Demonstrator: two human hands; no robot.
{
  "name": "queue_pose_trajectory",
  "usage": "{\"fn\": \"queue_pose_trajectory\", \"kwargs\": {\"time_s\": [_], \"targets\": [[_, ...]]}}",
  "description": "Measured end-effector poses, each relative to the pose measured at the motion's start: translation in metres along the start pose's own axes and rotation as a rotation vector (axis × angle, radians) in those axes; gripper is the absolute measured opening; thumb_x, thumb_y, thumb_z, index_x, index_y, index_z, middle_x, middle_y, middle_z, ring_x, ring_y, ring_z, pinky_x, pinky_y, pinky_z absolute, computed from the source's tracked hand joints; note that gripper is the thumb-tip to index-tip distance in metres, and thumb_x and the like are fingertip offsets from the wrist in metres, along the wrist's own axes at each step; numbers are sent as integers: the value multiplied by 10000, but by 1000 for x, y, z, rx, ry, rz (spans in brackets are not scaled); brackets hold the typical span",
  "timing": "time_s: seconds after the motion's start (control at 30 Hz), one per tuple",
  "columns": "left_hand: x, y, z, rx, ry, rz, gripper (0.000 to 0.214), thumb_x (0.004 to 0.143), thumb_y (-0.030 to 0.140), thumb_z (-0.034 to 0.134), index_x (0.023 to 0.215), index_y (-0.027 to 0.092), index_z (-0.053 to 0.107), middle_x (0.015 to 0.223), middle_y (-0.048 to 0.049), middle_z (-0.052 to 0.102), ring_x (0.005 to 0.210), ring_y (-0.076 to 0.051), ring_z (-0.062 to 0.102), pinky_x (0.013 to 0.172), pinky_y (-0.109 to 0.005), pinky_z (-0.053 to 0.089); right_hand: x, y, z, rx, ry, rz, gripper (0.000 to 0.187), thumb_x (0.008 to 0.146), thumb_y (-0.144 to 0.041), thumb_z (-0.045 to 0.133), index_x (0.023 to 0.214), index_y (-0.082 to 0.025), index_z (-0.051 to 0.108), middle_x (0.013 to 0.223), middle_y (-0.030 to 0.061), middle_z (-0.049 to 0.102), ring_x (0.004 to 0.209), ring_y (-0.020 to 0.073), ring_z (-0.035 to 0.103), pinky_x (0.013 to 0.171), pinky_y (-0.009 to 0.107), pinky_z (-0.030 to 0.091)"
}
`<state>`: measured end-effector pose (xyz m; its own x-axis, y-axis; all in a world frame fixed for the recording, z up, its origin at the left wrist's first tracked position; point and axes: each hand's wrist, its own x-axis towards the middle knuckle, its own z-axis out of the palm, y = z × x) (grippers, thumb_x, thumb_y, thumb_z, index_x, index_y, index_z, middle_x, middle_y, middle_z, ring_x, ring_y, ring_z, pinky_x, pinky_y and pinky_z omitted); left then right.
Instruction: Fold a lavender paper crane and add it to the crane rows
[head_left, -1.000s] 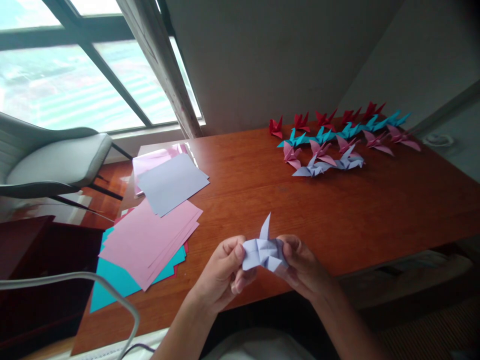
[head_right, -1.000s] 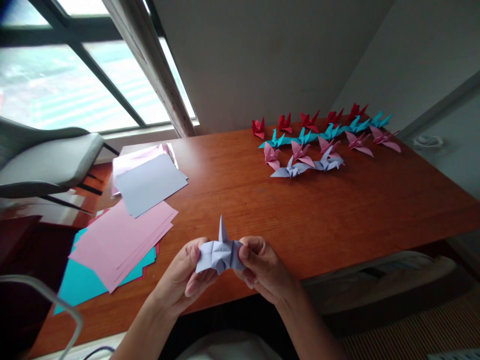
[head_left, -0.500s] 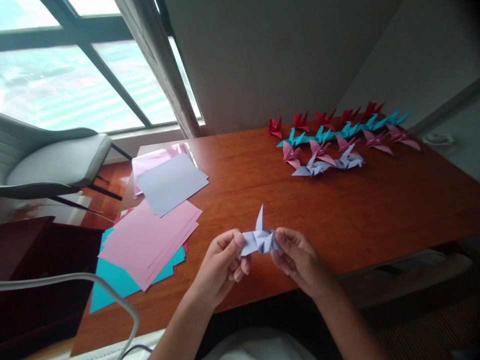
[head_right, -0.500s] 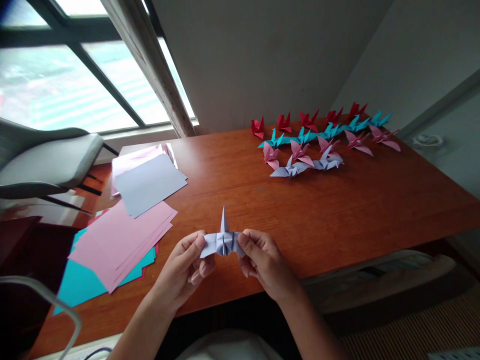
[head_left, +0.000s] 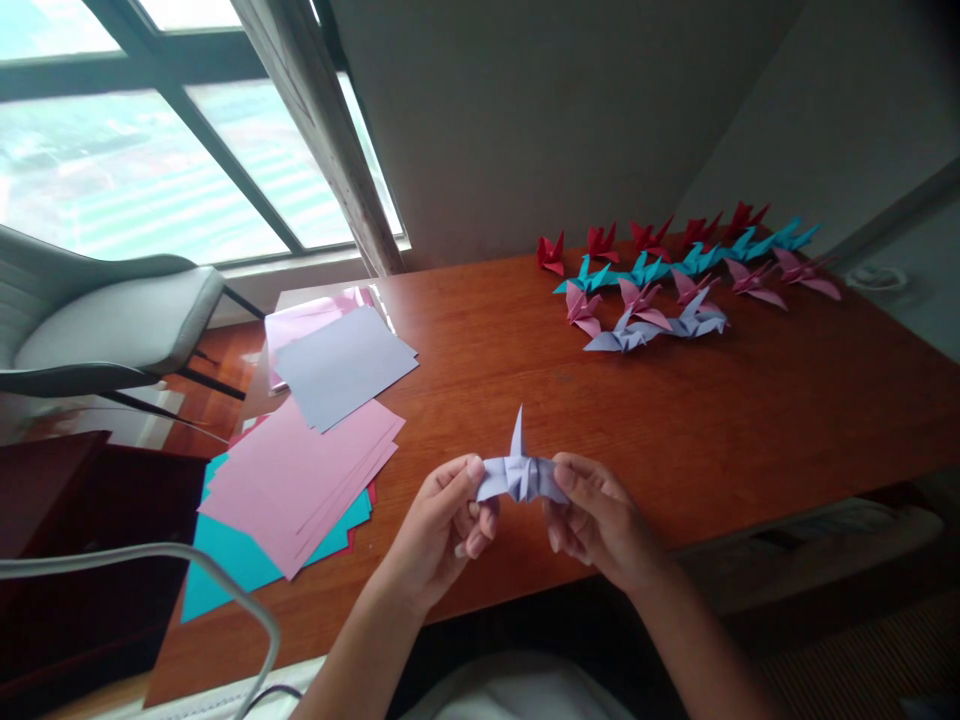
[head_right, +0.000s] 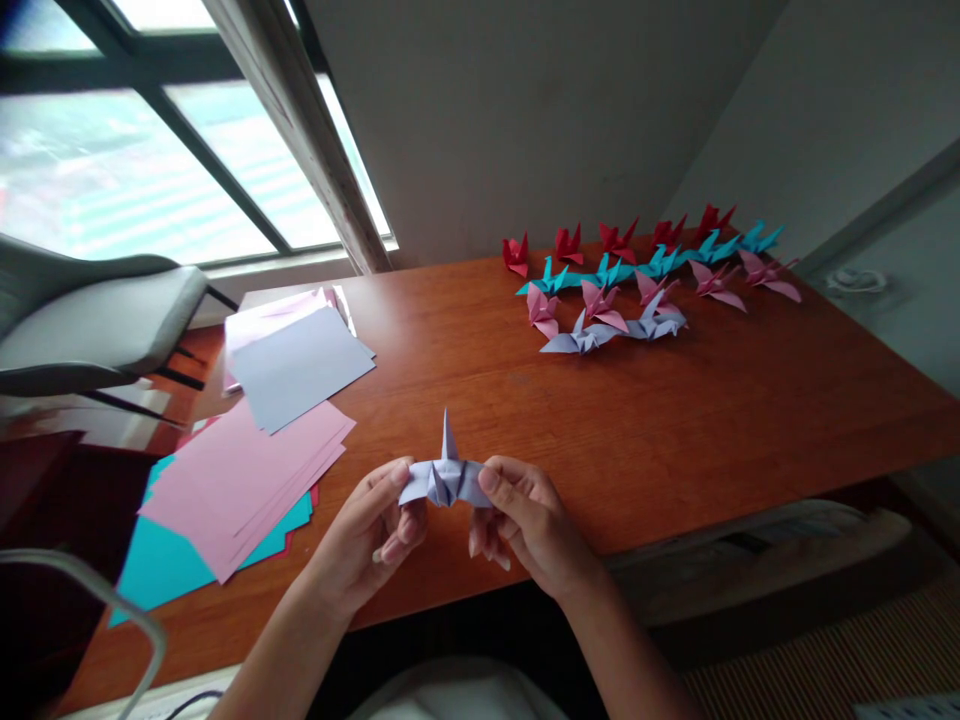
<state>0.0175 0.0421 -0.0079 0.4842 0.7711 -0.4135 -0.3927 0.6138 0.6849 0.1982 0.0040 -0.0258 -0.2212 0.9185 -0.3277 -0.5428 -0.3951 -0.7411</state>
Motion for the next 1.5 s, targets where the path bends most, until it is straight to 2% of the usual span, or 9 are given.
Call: {"fn": "queue_pose_trajectory", "kwargs": {"time_s": [0.17, 0.57, 0.67, 0.8, 0.9, 1.07, 1.2, 1.33, 1.5], "targets": [[1, 0, -1, -21, 19, -6, 372, 884, 435, 696, 717, 156, 513, 443, 53, 529, 332, -10, 316, 361, -129, 177, 0, 0, 0, 25, 8, -27, 422, 887, -555, 664, 751, -161, 597, 486, 0, 641, 333, 63, 473, 308, 134, 298], [1, 0, -2, -21, -20, -28, 370, 902, 432, 678, 721, 149, 523, 482, 34, 561, 351, -12, 346, 380, -140, 200, 0, 5, 0, 62, 92, -136, 454, 869, -553, 688, 640, -179, 570, 401, -53, 509, 266, 39, 327, 281, 163, 165], [0, 2, -1, -24, -34, -34, 366, 904, 429, 682, 726, 156, 516, 516, 25, 585, 363, -20, 386, 390, -141, 236, 1, 3, -3, 78, 110, -162, 461, 871, -539, 692, 614, -178, 564, 480, -50, 491, 364, 45, 353, 348, 182, 213], [-2, 3, 0, -1, -97, -50, 365, 891, 408, 705, 716, 169, 492, 626, -10, 634, 510, -86, 565, 463, -157, 342, -3, -8, -8, -81, -10, -211, 424, 897, -507, 665, 650, -168, 602, 718, 0, 536, 632, 102, 476, 587, 230, 396], [-2, 2, 0, 64, -133, 5, 325, 913, 366, 684, 715, 159, 532, 705, -21, 623, 659, -116, 591, 607, -200, 435, -6, -13, -12, -175, -103, -220, 352, 902, -488, 653, 752, -170, 654, 939, 33, 581, 804, 150, 523, 743, 281, 412], [-6, 7, -1, 325, -170, 70, 242, 946, 343, 642, 819, 137, 640, 861, -42, 627, 816, -144, 559, 774, -257, 426, -9, -13, -15, -200, -64, -173, 216, 940, -364, 643, 813, -192, 674, 772, -12, 572, 727, 130, 491, 717, 264, 383], [-10, 15, -4, 493, -147, 39, 222, 898, 349, 713, 870, 132, 678, 835, -18, 616, 794, -131, 528, 744, -244, 392, -11, -12, -14, -264, -76, -171, 213, 929, -359, 669, 807, -186, 687, 780, -12, 590, 752, 128, 509, 737, 256, 389], [-9, 12, -9, 354, -211, 37, 247, 871, 332, 746, 754, 135, 655, 747, -7, 621, 723, -118, 520, 693, -237, 377, -10, -8, -12, -224, -86, -154, 206, 902, -370, 707, 819, -181, 714, 814, 3, 610, 793, 141, 527, 766, 272, 399], [-7, -2, -4, 87, -225, 104, 221, 819, 305, 802, 703, 150, 696, 735, -8, 643, 703, -115, 542, 680, -235, 387, -9, 5, -3, 40, -86, -171, 237, 859, -400, 755, 751, -192, 717, 723, -11, 567, 689, 124, 476, 665, 258, 392]]}}
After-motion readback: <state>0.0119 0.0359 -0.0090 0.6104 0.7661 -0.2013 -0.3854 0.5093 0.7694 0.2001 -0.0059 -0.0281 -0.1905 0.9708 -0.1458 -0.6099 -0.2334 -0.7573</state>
